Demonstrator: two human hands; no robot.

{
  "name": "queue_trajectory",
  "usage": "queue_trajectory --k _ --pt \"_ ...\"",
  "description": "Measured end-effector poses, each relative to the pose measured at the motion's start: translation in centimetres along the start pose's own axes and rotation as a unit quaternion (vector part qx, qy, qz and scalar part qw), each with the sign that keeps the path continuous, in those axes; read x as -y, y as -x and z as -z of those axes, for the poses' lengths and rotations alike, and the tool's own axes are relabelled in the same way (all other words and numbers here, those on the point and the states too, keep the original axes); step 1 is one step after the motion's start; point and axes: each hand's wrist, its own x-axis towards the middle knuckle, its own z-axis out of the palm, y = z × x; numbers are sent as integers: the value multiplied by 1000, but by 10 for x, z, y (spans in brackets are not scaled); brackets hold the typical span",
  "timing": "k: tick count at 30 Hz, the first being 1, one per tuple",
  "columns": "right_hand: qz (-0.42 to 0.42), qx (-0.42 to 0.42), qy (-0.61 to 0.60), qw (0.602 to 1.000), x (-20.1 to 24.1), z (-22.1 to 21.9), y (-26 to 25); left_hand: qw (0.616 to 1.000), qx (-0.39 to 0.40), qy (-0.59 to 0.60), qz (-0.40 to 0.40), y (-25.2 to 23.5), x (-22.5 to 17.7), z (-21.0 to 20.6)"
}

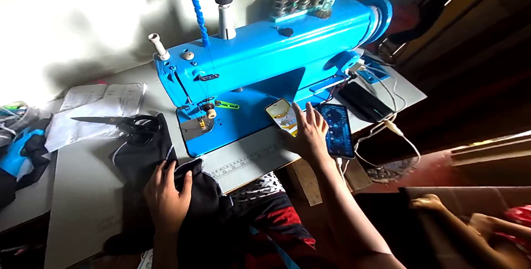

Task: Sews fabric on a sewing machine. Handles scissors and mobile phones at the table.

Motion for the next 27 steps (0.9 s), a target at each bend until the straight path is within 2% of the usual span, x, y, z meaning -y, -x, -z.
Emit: queue_trajectory --k 3,9,14,18,27 --pt "-52 55 12 997 11 0 -11 1000 -2 1 1 0 1 -1" --pt "-86 41 11 995 18 -7 -22 1000 6 2 11 0 0 0" --pt "-31 -30 -73 996 -3 18 -7 1000 2 3 4 0 -1 1" --pt "-4 -89 -46 995 -23 41 11 1000 9 7 6 0 0 2" --pt "76 -16 -28 997 -18 28 34 1000 9 8 4 0 0 2"
